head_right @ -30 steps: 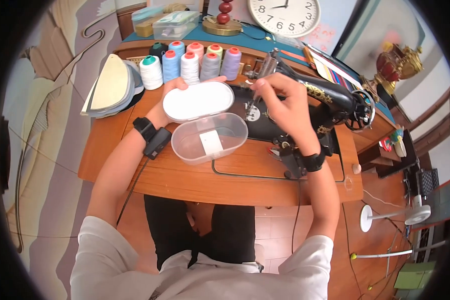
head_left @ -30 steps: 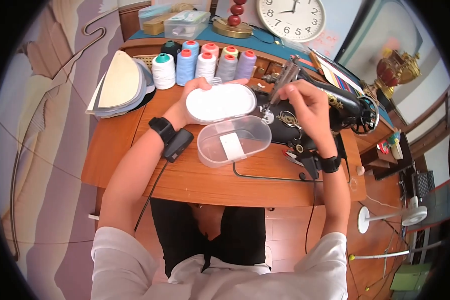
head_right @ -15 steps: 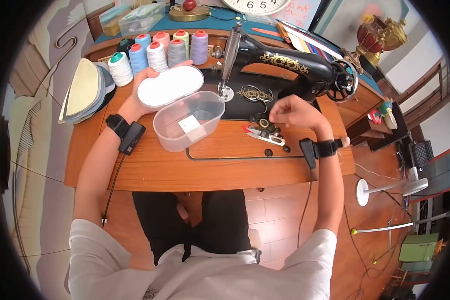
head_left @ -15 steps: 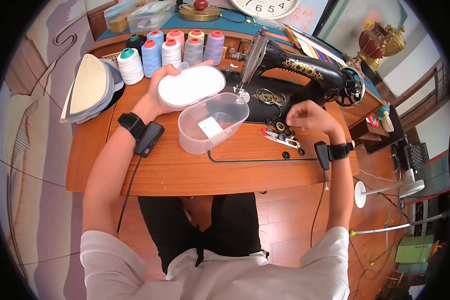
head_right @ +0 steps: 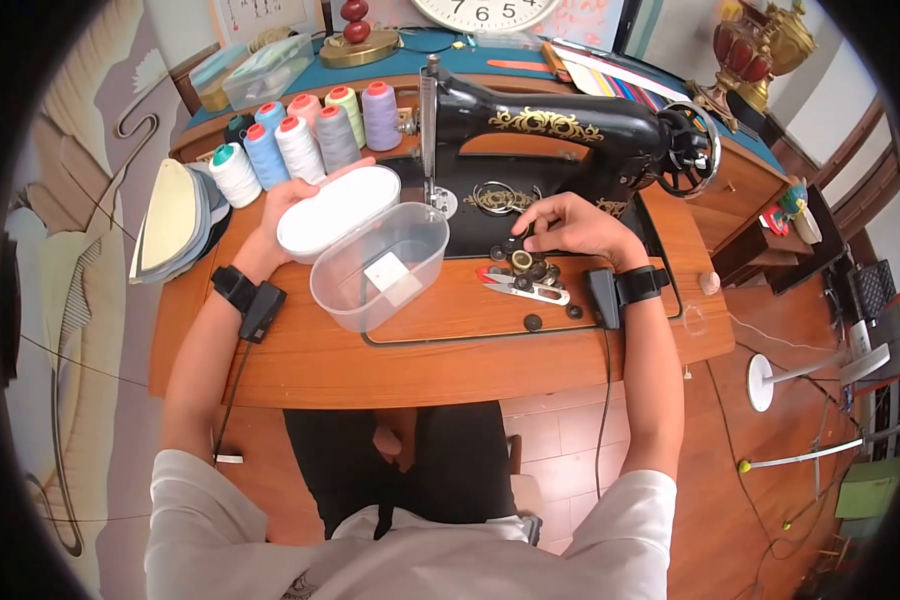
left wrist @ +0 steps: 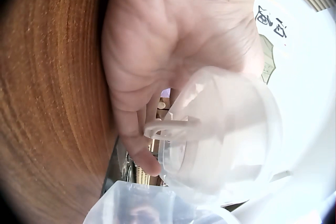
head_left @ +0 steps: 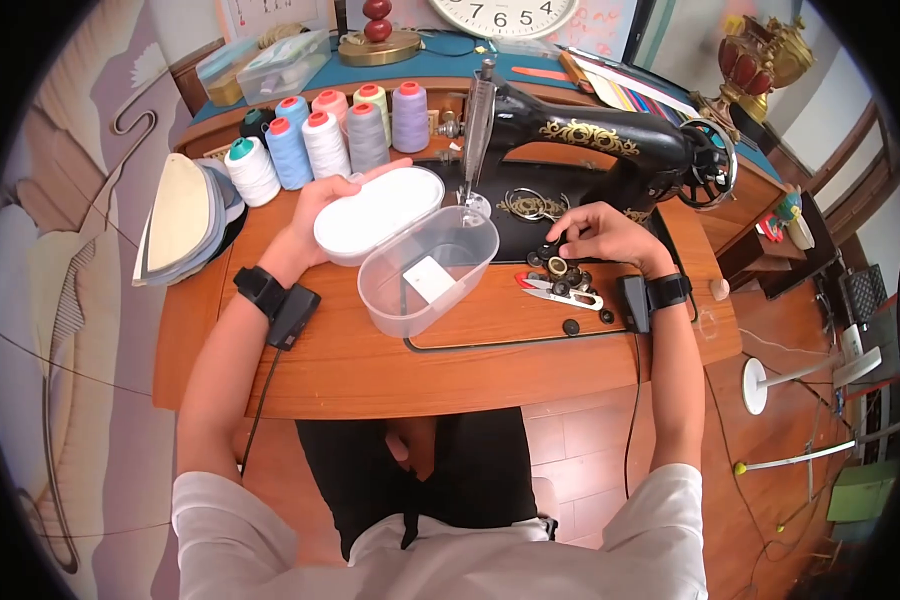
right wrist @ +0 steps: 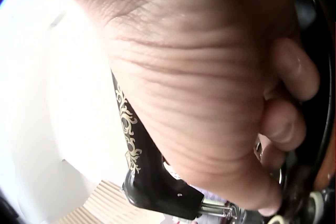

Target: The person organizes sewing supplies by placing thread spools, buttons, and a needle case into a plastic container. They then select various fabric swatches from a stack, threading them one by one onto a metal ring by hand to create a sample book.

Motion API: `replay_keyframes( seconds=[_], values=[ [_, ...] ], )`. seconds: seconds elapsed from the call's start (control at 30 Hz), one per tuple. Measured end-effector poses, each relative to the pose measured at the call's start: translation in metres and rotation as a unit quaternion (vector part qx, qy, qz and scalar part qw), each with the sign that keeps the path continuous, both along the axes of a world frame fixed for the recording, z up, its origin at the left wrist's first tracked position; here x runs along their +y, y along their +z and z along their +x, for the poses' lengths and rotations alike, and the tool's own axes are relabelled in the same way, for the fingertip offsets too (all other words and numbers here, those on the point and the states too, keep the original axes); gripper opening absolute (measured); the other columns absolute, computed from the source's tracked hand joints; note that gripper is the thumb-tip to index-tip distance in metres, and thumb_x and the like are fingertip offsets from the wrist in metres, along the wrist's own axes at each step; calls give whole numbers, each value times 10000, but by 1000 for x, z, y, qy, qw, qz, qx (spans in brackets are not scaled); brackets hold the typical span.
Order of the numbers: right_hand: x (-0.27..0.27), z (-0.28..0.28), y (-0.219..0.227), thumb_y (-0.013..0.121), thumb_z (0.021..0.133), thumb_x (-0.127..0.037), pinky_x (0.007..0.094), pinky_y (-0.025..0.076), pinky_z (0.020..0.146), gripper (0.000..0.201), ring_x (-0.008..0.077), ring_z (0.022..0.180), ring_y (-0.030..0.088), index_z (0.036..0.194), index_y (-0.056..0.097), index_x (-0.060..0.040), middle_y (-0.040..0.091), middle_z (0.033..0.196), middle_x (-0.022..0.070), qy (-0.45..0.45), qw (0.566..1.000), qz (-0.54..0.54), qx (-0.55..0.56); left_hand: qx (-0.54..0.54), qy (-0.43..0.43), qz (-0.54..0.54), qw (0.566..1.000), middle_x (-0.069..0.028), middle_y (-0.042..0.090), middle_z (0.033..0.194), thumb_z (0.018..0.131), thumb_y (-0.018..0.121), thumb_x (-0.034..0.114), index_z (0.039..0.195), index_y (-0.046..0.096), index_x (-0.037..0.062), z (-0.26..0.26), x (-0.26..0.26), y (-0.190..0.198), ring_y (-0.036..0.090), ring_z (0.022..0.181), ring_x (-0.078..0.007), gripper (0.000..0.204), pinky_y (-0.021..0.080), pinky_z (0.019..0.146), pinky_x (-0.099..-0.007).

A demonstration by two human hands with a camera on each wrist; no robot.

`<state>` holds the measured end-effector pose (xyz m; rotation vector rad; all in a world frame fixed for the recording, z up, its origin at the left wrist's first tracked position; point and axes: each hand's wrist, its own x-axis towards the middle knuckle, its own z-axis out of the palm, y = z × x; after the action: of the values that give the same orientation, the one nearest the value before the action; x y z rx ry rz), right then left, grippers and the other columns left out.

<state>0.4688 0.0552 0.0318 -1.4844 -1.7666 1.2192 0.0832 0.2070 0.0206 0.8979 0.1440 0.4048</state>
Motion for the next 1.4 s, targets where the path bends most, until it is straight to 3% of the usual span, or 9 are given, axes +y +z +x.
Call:
replay_keyframes(
  seconds=[0.2,0.3,0.4,0.5,0.6,0.87,1.17,1.23,1.4],
  values=[
    [1,-2,-2,768,862,5,212,389,593,192,13,629,450,1050,756,-33,559,712,-79,21,1000,-4,-23,37,15,31,999,-196,438,1545,870,508,268,1572,293,0,-1,0,1,531,1348,-288,782,405,1144,-375],
    [-3,-8,-1,763,880,-63,220,414,596,127,19,603,481,993,758,-5,598,693,-69,-1,999,40,-25,60,21,51,997,-197,457,1529,896,520,269,1561,312,-9,-1,-4,4,539,1341,-271,750,414,1133,-363],
    [-2,-8,3,693,951,-95,201,389,510,84,18,597,486,961,716,-14,603,761,-47,-36,999,21,-23,66,23,63,996,-193,473,1518,901,530,271,1550,337,-11,-3,1,-1,555,1320,-257,733,424,1119,-354],
    [-2,-11,6,663,978,-141,192,346,456,122,23,564,466,933,674,-27,610,773,-20,-62,997,33,27,74,27,60,995,-178,494,1502,932,535,274,1541,357,-12,-2,3,-4,565,1301,-244,695,432,1105,-347],
    [-7,-24,10,663,945,-98,201,325,438,91,41,551,487,947,665,-7,610,790,1,-45,980,36,193,129,20,206,970,-149,514,1479,996,542,270,1537,365,-5,4,-1,-6,549,1306,-209,632,437,1090,-322],
    [-18,-65,10,661,958,-109,204,335,465,101,56,577,491,988,672,-13,641,814,19,56,931,-26,360,135,23,233,963,-162,486,1505,952,580,374,1537,355,-21,6,-12,6,526,1339,-219,741,417,1120,-313],
    [-15,-62,7,660,971,-129,214,373,496,129,45,574,481,994,682,-5,667,815,23,8,935,7,354,115,6,210,971,-167,471,1518,939,605,385,1549,339,-17,6,-7,1,530,1336,-223,777,430,1110,-314],
    [-15,-62,6,660,972,-129,214,372,497,129,41,573,479,993,683,-3,667,814,22,-1,933,9,360,152,25,249,956,-170,471,1516,930,621,353,1550,338,-16,7,-8,-2,537,1327,-223,775,443,1099,-314],
    [-13,-64,0,686,957,-128,216,360,511,127,66,590,487,1016,686,-15,660,813,27,35,932,-7,360,128,19,212,969,-170,479,1509,922,633,309,1551,335,-17,3,-4,-1,543,1317,-222,768,445,1097,-313]
  ],
)
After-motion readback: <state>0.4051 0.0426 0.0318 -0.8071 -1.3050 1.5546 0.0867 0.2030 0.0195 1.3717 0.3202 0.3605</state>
